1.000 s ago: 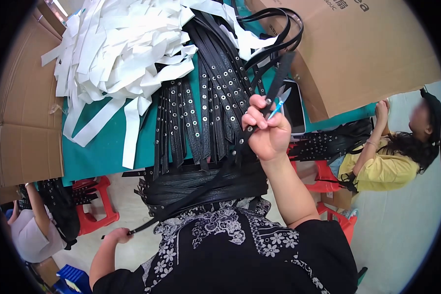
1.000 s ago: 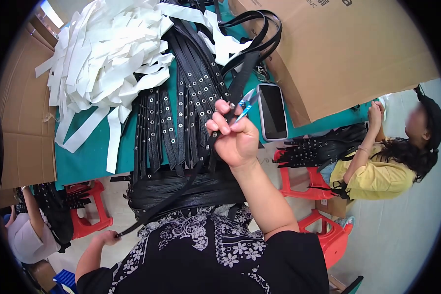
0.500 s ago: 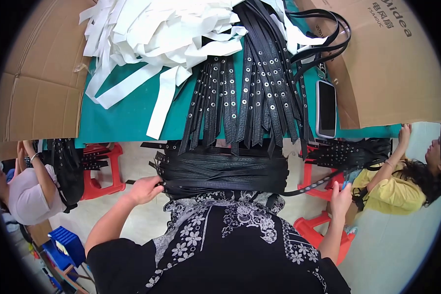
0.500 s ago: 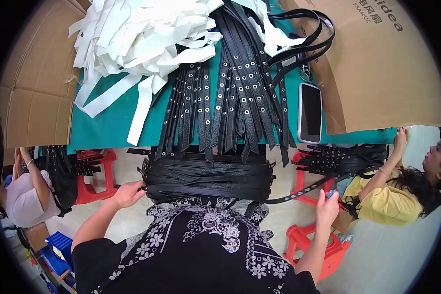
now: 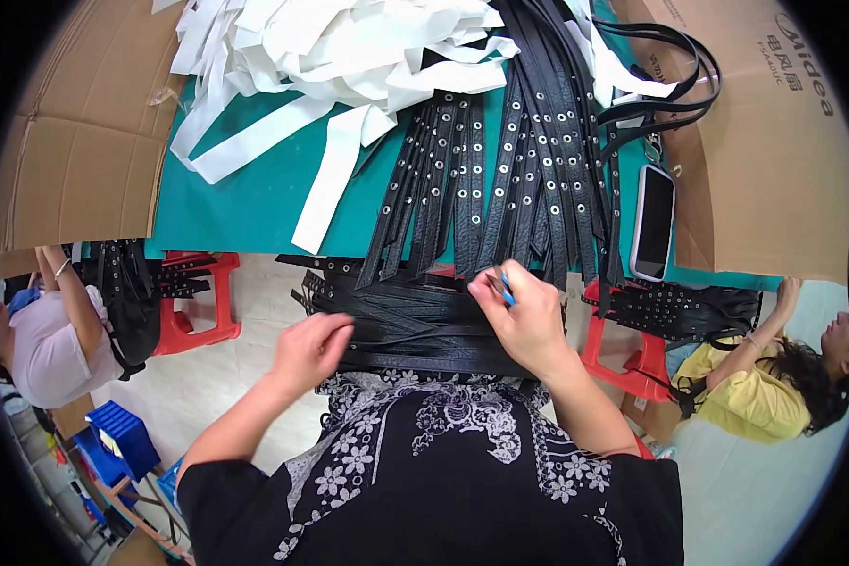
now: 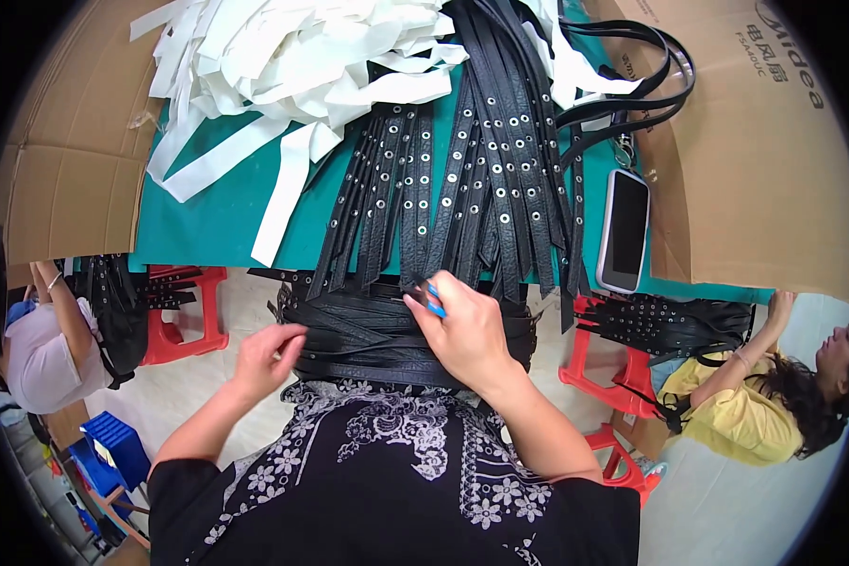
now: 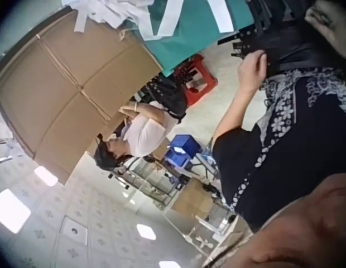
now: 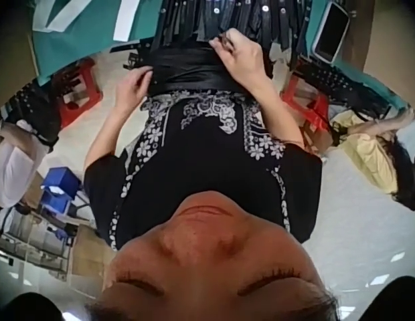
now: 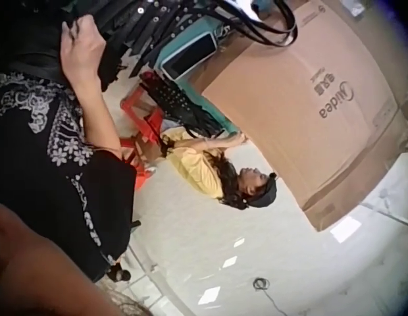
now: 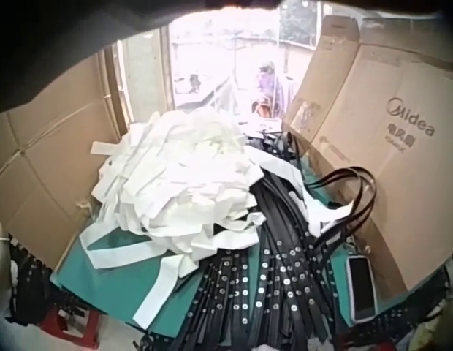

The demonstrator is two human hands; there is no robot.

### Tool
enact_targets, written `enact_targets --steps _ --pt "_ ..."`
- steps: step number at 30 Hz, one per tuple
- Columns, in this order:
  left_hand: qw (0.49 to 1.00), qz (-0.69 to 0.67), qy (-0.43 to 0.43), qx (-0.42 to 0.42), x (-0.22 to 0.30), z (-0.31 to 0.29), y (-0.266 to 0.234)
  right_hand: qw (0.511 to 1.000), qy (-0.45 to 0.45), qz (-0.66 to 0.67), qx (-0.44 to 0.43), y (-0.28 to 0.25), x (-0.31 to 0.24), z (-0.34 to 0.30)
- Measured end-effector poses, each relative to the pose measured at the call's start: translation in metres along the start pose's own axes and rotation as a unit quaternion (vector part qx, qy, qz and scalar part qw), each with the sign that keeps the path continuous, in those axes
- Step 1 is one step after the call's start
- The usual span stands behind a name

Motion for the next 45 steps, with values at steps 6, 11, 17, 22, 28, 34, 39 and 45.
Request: enact_targets --steps 6,11,17,22,28,34,39,45 --pt "0.963 -0.207 -0.170 -0.009 0.044 0.063 0.032 0.999 0.026 -0.016 -0.023 -0.011 -0.014 0.024" --pt "0.878 -0.395 -0.266 -0.046 0.052 0.077 0.044 1.000 0.002 -0.024 -0.002 -0.023 0.000 0.016" --pt "0.804 -0.561 -0.193 0.033 0.057 0.076 0.042 0.973 -0.140 -0.174 -0.051 -0.022 -0.005 0.030" --pt "0.794 -0.581 -0.170 0.058 0.067 0.080 0.029 0.956 -0.221 -0.181 -0.068 -0.020 -0.015 0.038" --pt "0.814 -0.554 -0.161 0.058 0.066 0.081 0.026 0.949 -0.237 -0.186 -0.091 -0.013 -0.020 0.042" --pt "0.866 -0.485 -0.095 0.078 0.065 0.082 0.018 0.960 -0.206 -0.153 -0.114 -0.011 -0.020 0.043" --pt "0.872 -0.473 -0.098 0.080 0.067 0.083 0.014 0.959 -0.220 -0.150 -0.096 -0.011 -0.022 0.042" --pt "0.858 -0.489 -0.088 0.129 0.072 0.086 0.013 0.957 -0.225 -0.178 -0.044 -0.010 -0.025 0.034"
Point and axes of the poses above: each hand's wrist, its own z-axis towards the middle knuckle, its own y-axis out of the palm, x = y × z, the point moved 4 cm from there along z, towards the middle knuckle, and after that the axes turned 6 degrees about z, right-handed, at the moved point
